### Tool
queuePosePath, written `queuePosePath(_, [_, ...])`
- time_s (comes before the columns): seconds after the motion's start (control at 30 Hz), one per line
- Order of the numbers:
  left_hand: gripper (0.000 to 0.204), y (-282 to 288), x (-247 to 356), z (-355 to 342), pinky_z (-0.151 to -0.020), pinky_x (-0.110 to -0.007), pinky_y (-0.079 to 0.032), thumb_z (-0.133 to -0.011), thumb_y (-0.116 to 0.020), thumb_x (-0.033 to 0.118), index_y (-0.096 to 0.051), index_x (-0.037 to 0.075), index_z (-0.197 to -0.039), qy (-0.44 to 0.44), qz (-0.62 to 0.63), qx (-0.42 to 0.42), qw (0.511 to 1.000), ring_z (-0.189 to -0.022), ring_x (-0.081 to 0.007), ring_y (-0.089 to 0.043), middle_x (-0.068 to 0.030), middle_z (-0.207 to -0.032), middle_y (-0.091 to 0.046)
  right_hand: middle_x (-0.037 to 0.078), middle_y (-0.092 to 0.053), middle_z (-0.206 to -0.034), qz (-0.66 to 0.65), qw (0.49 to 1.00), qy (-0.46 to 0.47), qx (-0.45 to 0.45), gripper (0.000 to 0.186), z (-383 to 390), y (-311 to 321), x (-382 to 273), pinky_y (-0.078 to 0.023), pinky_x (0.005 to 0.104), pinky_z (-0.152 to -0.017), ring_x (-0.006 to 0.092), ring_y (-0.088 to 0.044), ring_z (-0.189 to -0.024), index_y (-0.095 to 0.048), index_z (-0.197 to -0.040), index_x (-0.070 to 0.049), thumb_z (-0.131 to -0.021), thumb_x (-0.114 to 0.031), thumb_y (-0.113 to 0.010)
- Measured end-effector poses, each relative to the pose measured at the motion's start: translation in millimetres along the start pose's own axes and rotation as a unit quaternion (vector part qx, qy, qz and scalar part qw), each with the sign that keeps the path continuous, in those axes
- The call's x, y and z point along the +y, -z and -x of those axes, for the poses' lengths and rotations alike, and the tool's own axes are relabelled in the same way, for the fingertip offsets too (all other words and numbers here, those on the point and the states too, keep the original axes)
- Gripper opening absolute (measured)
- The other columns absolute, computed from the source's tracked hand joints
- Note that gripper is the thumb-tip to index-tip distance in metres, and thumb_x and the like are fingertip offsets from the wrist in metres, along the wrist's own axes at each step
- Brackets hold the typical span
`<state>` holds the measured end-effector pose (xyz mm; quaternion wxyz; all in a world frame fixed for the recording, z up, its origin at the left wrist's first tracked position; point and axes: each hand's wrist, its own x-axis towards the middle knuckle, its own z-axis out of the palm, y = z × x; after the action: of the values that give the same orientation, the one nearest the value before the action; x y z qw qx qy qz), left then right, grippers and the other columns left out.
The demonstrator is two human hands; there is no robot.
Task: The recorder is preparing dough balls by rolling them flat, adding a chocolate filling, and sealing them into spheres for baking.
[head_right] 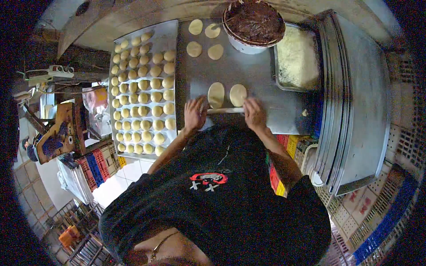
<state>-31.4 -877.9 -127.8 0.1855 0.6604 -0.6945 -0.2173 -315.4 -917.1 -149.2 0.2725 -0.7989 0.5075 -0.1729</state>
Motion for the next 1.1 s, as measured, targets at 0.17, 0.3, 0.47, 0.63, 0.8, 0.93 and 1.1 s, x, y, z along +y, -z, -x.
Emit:
queuePosePath(0.17, [0.037,-12,14,-53,-0.09,-0.044,-0.042,-0.083,-0.065,0.026,-0.061,0.008,-0.115,-0.041,-0.086,0.111,0.989,-0.107,-0.0345,-0.051,-0.0168,-0.114,-0.056,0.015,-0.062,-0.109,0.081,0.989,-0.017,0.124,0.027,-60,9,-18,-0.045,0.0424,-0.089,0.0337,-0.058,-0.102,-0.066,-0.103,-0.004,-0.08,-0.018,-0.069])
queuePosePath(0.3, [0.029,-14,21,-52,-0.078,-0.041,-0.05,-0.076,-0.071,0.015,-0.063,0.004,-0.102,-0.088,0.076,0.011,0.993,-0.093,-0.0348,-0.062,-0.0167,-0.097,-0.064,0.015,-0.07,-0.093,-0.109,0.983,-0.138,-0.046,0.021,-78,18,-28,-0.051,0.036,-0.077,0.0268,-0.067,-0.085,-0.069,-0.098,-0.001,-0.078,-0.011,-0.07])
queuePosePath(0.47, [0.022,45,11,-77,-0.074,-0.046,-0.049,-0.078,-0.069,0.013,-0.062,0.0,-0.095,0.093,0.261,-0.069,0.958,-0.087,-0.0384,-0.063,-0.0215,-0.09,-0.064,0.015,-0.069,-0.086,-0.137,0.981,-0.135,-0.023,0.014,-107,50,-54,-0.052,0.0365,-0.071,0.0276,-0.068,-0.08,-0.069,-0.09,-0.003,-0.076,-0.008,-0.068])
queuePosePath(0.63, [0.026,68,-10,-107,-0.082,-0.043,-0.047,-0.076,-0.067,0.009,-0.062,0.005,-0.101,-0.094,0.075,0.123,0.985,-0.101,-0.0322,-0.061,-0.0168,-0.103,-0.064,0.015,-0.068,-0.095,-0.089,0.991,-0.033,0.099,0.021,-154,63,-68,-0.051,0.0386,-0.081,0.0331,-0.066,-0.09,-0.069,-0.099,-0.005,-0.079,-0.001,-0.063])
queuePosePath(0.8, [0.039,57,-57,-124,-0.091,-0.046,-0.043,-0.081,-0.06,0.016,-0.054,0.003,-0.117,0.0,-0.051,0.063,0.997,-0.107,-0.0357,-0.055,-0.0182,-0.108,-0.061,0.016,-0.067,-0.098,-0.041,0.999,-0.025,0.014,0.025,-139,15,-29,-0.049,0.0434,-0.088,0.0347,-0.063,-0.098,-0.069,-0.104,-0.007,-0.079,-0.008,-0.065])
queuePosePath(0.93, [0.049,76,-169,-138,-0.093,-0.05,-0.042,-0.09,-0.055,0.038,-0.052,0.001,-0.122,0.173,-0.246,0.224,0.927,-0.113,-0.0431,-0.049,-0.0228,-0.121,-0.053,0.017,-0.063,-0.11,-0.041,0.964,-0.019,-0.262,0.03,-98,35,-62,-0.047,0.0425,-0.093,0.0377,-0.057,-0.108,-0.067,-0.106,-0.006,-0.076,-0.008,-0.066])
queuePosePath(1.1, [0.061,86,-182,-169,-0.093,-0.049,-0.044,-0.088,-0.055,0.052,-0.053,0.0,-0.121,0.221,-0.194,0.199,0.935,-0.118,-0.0422,-0.048,-0.0221,-0.126,-0.053,0.018,-0.061,-0.108,-0.007,0.969,-0.029,-0.245,0.036,-15,13,-25,-0.047,0.0456,-0.09,0.0406,-0.056,-0.104,-0.063,-0.11,-0.005,-0.074,-0.003,-0.063])
